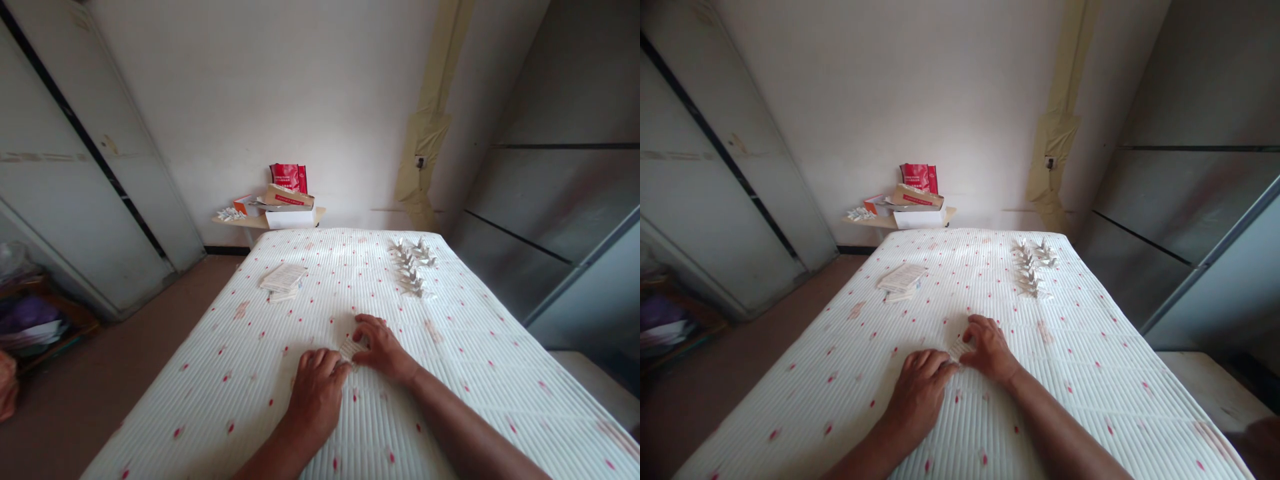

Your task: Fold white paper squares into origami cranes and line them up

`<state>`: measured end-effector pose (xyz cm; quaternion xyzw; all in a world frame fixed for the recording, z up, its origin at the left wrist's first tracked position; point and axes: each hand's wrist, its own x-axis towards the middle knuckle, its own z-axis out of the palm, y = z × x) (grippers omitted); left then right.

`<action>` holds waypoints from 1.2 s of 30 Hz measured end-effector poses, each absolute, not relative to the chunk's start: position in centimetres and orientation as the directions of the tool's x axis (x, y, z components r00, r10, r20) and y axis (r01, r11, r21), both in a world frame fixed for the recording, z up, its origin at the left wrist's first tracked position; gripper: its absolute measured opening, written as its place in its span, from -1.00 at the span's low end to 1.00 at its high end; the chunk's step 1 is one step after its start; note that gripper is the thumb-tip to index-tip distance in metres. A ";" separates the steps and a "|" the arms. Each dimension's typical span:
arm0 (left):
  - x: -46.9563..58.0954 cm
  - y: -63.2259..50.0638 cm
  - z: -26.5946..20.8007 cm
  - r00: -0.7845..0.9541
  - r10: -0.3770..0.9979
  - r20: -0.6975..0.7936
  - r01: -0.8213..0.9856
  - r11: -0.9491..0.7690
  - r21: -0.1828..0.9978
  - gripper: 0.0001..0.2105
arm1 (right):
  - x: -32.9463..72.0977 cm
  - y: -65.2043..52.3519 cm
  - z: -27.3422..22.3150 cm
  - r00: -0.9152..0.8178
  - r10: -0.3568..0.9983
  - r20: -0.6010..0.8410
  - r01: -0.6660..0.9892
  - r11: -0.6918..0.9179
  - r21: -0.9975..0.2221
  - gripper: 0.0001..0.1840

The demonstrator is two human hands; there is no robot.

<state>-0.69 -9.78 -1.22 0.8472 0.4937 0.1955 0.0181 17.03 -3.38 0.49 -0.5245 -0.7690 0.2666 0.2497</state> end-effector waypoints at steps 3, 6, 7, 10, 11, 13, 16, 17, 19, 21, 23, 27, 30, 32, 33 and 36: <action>-0.7 -9.8 -1.1 0.438 0.842 0.314 0.826 -0.515 0.230 -0.76 | 16.5 -3.7 0.4 -0.323 0.943 0.087 0.733 0.307 -0.608 -0.72; -0.7 -9.8 -1.1 0.439 0.840 0.317 0.819 -0.520 0.242 -0.72 | 16.6 -3.7 0.5 -0.340 0.936 0.091 0.724 0.322 -0.610 -0.72; -0.7 -9.8 -1.1 0.439 0.840 0.318 0.818 -0.520 0.244 -0.71 | 16.7 -3.6 0.5 -0.344 0.934 0.099 0.717 0.329 -0.615 -0.72; -0.7 -9.8 -1.1 0.441 0.840 0.317 0.819 -0.521 0.242 -0.69 | 17.0 -3.3 0.4 -0.347 0.929 0.124 0.697 0.345 -0.629 -0.73; -0.7 -9.8 -1.0 0.441 0.840 0.317 0.819 -0.521 0.240 -0.68 | 17.1 -3.2 0.3 -0.347 0.928 0.132 0.689 0.348 -0.635 -0.74; -0.7 -9.8 -0.9 0.446 0.839 0.313 0.818 -0.524 0.237 -0.67 | 17.3 -3.0 0.1 -0.346 0.927 0.143 0.673 0.352 -0.651 -0.73; -0.7 -9.8 -0.8 0.447 0.841 0.305 0.819 -0.522 0.239 -0.66 | 17.8 -2.5 -0.2 -0.345 0.925 0.158 0.654 0.358 -0.667 -0.71; -0.7 -9.8 -0.7 0.444 0.842 0.305 0.820 -0.520 0.240 -0.65 | 18.0 -2.4 -0.2 -0.347 0.924 0.162 0.650 0.361 -0.669 -0.71; -0.7 -9.8 -0.7 0.439 0.845 0.305 0.822 -0.515 0.242 -0.66 | 18.4 -2.1 -0.3 -0.352 0.920 0.170 0.641 0.370 -0.672 -0.70; -0.7 -9.8 -0.6 0.436 0.846 0.308 0.822 -0.513 0.245 -0.67 | 18.6 -2.0 -0.3 -0.364 0.913 0.183 0.614 0.384 -0.690 -0.66; -0.6 -9.8 -0.4 0.430 0.848 0.310 0.823 -0.509 0.251 -0.71 | 18.4 -2.0 -0.2 -0.380 0.904 0.197 0.548 0.391 -0.740 -0.57; -0.2 -9.7 0.2 0.391 0.864 0.318 0.841 -0.475 0.257 -0.87 | 17.4 -2.3 0.1 -0.460 0.846 0.269 0.436 0.479 -0.762 -0.56; 0.4 -9.6 0.7 0.362 0.875 0.323 0.860 -0.447 0.246 -0.91 | 16.7 -2.3 0.4 -0.547 0.790 0.277 0.501 0.574 -0.648 -0.71; 0.7 -9.7 0.9 0.344 0.879 0.330 0.872 -0.430 0.234 -0.88 | 16.5 -2.1 0.6 -0.541 0.803 0.250 0.569 0.568 -0.595 -0.76; 0.9 -9.7 1.0 0.338 0.879 0.335 0.877 -0.424 0.228 -0.86 | 16.5 -2.1 0.7 -0.522 0.820 0.235 0.605 0.550 -0.576 -0.77; 1.3 -9.8 1.1 0.339 0.875 0.346 0.883 -0.423 0.205 -0.84 | 16.7 -2.1 1.0 -0.461 0.870 0.174 0.700 0.477 -0.532 -0.77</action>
